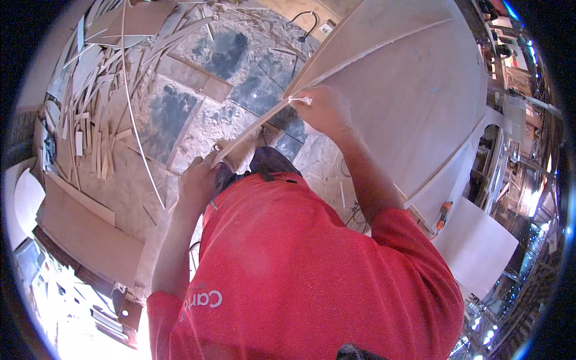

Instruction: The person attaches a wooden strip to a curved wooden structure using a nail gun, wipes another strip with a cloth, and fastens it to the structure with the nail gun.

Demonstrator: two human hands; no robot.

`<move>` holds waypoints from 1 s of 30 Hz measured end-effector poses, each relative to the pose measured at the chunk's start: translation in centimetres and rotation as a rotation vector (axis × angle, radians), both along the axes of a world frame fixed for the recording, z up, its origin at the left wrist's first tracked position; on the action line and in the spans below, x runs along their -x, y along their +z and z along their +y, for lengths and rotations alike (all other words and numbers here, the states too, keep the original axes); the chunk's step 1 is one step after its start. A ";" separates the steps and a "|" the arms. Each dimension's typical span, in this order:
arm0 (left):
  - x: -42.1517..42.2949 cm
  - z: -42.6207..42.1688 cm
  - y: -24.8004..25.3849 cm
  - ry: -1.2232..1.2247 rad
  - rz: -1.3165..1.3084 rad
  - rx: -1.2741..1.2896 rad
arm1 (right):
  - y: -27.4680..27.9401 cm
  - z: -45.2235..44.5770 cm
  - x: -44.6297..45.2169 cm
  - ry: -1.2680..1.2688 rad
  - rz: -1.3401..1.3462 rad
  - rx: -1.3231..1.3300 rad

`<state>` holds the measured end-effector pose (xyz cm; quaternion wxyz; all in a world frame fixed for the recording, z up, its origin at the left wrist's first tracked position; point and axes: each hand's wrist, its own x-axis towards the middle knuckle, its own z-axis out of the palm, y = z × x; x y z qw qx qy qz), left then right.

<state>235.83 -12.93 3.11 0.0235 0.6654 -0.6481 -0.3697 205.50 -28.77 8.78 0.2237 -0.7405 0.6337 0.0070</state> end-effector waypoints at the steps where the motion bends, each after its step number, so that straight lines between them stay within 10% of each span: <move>1: -0.1 0.1 0.2 -0.006 0.003 0.001 | -0.3 0.7 -0.6 0.034 -0.075 0.004; 14: -5.4 3.1 1.6 -0.035 0.028 -0.068 | 1.2 2.9 3.2 -0.549 -0.327 -0.079; 30: -5.6 4.3 -0.9 -0.024 0.113 0.010 | -0.2 4.0 -2.8 -0.247 -0.119 -0.068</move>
